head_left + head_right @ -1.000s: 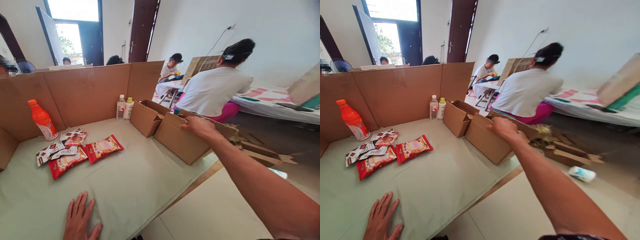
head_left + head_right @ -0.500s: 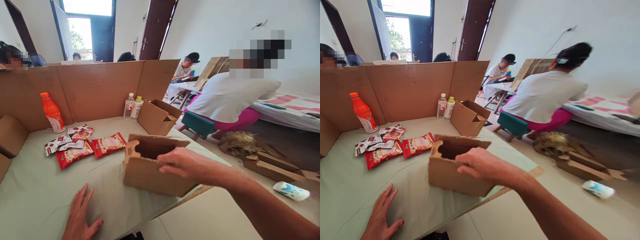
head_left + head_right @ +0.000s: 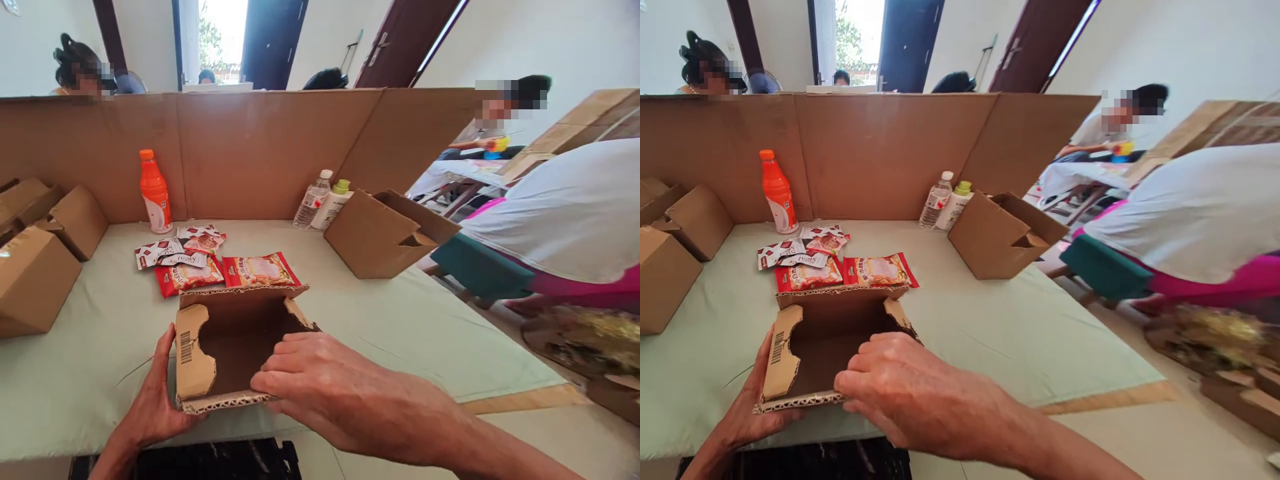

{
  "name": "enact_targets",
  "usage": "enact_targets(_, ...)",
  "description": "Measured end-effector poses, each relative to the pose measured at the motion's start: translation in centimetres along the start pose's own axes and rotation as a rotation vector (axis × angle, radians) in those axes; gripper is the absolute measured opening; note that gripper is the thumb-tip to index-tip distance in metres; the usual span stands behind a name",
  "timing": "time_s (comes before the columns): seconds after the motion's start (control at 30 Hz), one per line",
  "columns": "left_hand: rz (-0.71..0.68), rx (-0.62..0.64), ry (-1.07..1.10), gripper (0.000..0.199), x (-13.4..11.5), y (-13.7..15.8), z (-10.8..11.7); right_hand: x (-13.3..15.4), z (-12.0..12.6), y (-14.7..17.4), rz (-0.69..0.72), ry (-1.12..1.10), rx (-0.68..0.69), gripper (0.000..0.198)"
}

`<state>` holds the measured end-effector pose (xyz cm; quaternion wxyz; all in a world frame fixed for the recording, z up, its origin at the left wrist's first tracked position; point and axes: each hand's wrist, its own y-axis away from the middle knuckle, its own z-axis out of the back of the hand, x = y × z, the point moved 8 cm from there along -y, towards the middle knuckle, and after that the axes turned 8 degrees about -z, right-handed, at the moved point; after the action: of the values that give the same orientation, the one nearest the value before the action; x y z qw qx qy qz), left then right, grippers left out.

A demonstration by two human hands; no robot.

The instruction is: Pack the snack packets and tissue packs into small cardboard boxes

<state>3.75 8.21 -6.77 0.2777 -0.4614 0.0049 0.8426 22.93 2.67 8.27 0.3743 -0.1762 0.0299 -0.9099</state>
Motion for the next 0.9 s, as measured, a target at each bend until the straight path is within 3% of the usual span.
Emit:
enact_targets(0.13, -0.027, 0.058, 0.097, 0.121, -0.5, 0.4, -0.2, -1.0, 1.6, 0.7, -0.065, -0.223, -0.04, 0.019)
enact_targets(0.27, -0.025, 0.061, 0.078, 0.118, -0.8, 0.6, -0.1, -6.0, 4.0, 2.6, -0.348, -0.287, -0.399, 0.022)
enact_targets(0.33, 0.031, 0.071, 0.047, 0.12, -0.4, 0.9, 0.0, -9.0, 3.2, 3.7, -0.502, -0.287, -0.508, 0.023)
enact_targets(0.43, 0.081, 0.063, -0.008, 0.123, 0.6, 1.6, 0.3, -12.1, -1.1, 3.7, -0.623, -0.432, -0.426, 0.033)
enact_targets(0.57, 0.088, -0.004, 0.039, 0.119, 2.1, 2.6, 1.0, -13.0, -5.7, 2.6, -0.681, -0.602, -0.381, 0.043)
enact_targets(0.7, 0.164, -0.028, 0.113, 0.114, 4.0, 4.2, 2.1, -12.5, -6.9, 1.0, -0.657, -0.719, -0.402, 0.043)
enact_targets(0.83, 0.256, 0.027, 0.044, 0.12, 7.2, 6.6, 2.7, -12.5, -7.3, -0.2, -0.628, -0.741, -0.376, 0.043)
enact_targets(0.9, 0.284, -0.006, -0.017, 0.119, 9.2, 7.9, 3.1, -12.6, -7.7, -0.4, -0.628, -0.734, -0.349, 0.044)
